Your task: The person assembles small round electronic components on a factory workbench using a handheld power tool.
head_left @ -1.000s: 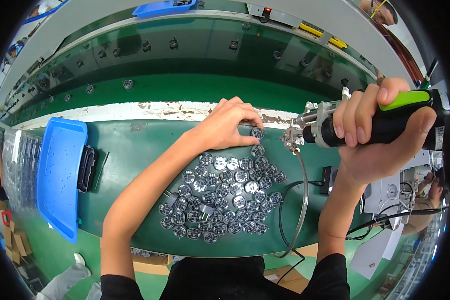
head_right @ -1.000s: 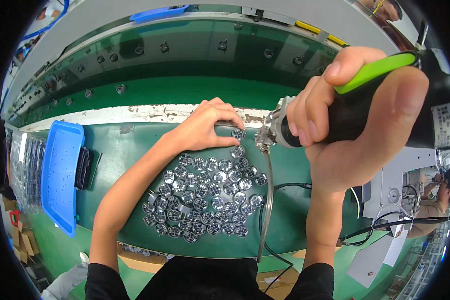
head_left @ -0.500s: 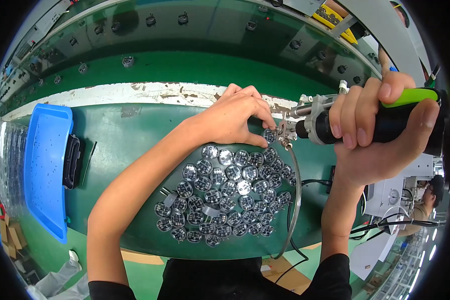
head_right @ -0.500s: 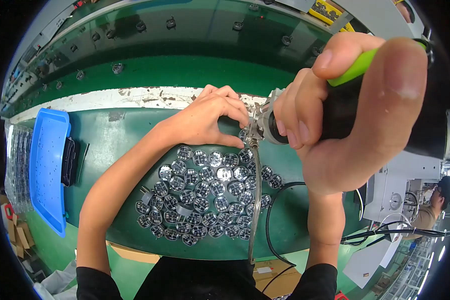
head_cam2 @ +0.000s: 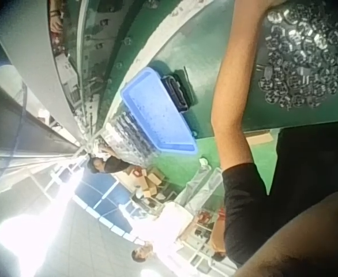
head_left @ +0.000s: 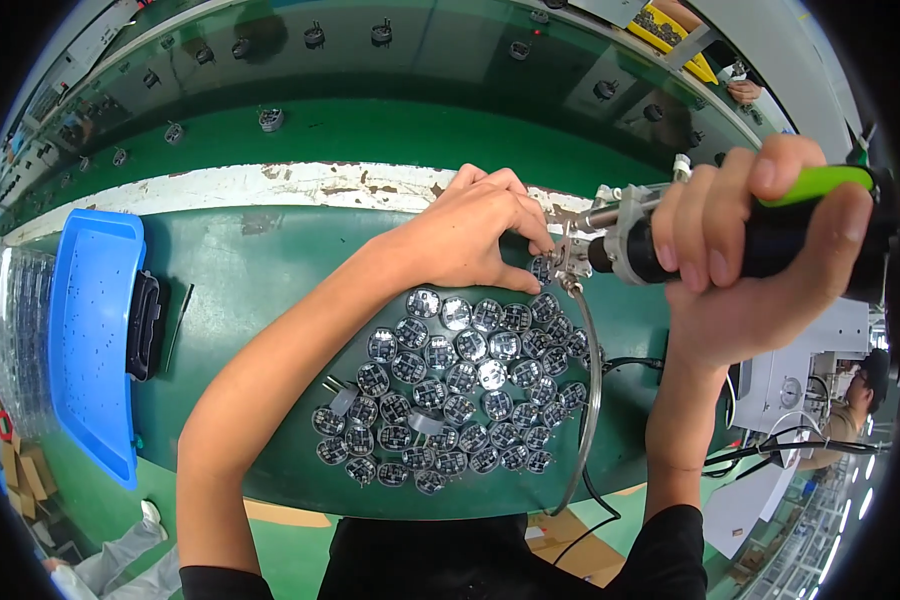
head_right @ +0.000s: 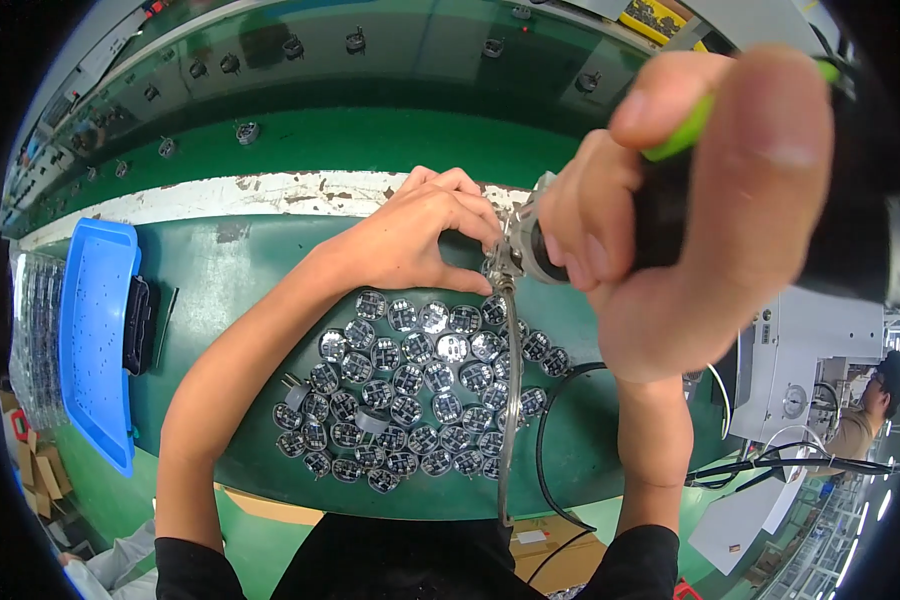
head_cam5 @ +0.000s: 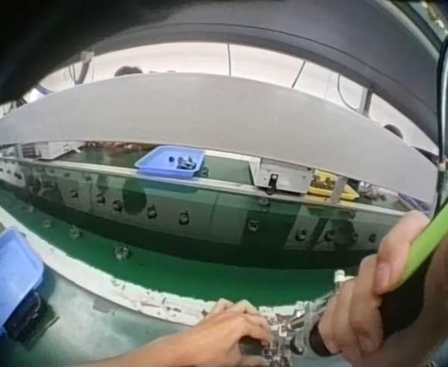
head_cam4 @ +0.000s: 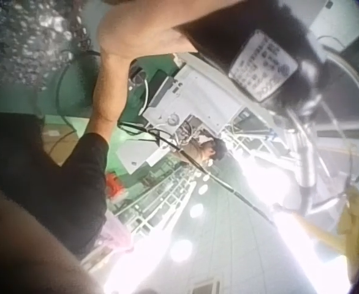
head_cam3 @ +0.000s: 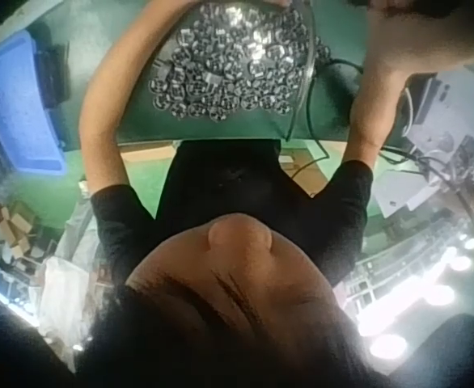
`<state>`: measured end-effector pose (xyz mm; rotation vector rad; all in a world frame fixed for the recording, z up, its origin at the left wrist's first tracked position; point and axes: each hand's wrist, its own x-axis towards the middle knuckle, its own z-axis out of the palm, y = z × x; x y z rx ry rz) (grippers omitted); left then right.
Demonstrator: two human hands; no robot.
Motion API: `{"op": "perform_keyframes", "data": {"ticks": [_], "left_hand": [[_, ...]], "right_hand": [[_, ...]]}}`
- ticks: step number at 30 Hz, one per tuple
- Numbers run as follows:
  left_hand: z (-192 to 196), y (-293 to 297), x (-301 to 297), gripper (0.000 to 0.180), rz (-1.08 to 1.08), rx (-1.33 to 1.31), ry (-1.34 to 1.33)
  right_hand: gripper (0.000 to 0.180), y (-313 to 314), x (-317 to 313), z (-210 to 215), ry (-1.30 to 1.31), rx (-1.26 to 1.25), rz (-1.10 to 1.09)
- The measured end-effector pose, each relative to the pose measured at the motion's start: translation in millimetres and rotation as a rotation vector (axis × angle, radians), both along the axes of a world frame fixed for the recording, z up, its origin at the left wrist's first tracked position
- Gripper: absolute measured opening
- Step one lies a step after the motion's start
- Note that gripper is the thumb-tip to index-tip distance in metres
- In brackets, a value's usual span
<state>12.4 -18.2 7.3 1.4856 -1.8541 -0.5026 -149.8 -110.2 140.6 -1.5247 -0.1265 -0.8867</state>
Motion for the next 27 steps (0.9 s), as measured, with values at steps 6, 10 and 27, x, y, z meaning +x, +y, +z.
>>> {"op": "perform_keyframes", "data": {"ticks": [6, 10, 27], "left_hand": [[2, 0, 1, 0.04, -0.01, 0.023, 0.005], [2, 0, 2, 0.038, -0.022, 0.041, 0.016], [-5, 1, 2, 0.011, 0.034, -0.107, 0.223]], "right_hand": [[0.053, -4, -5, 5, -0.008, -0.046, 0.02], [0.052, -9, -8, 12, 0.003, -0.027, 0.091], [0.045, -18, -30, 21, -0.11, -0.106, 0.055]]}}
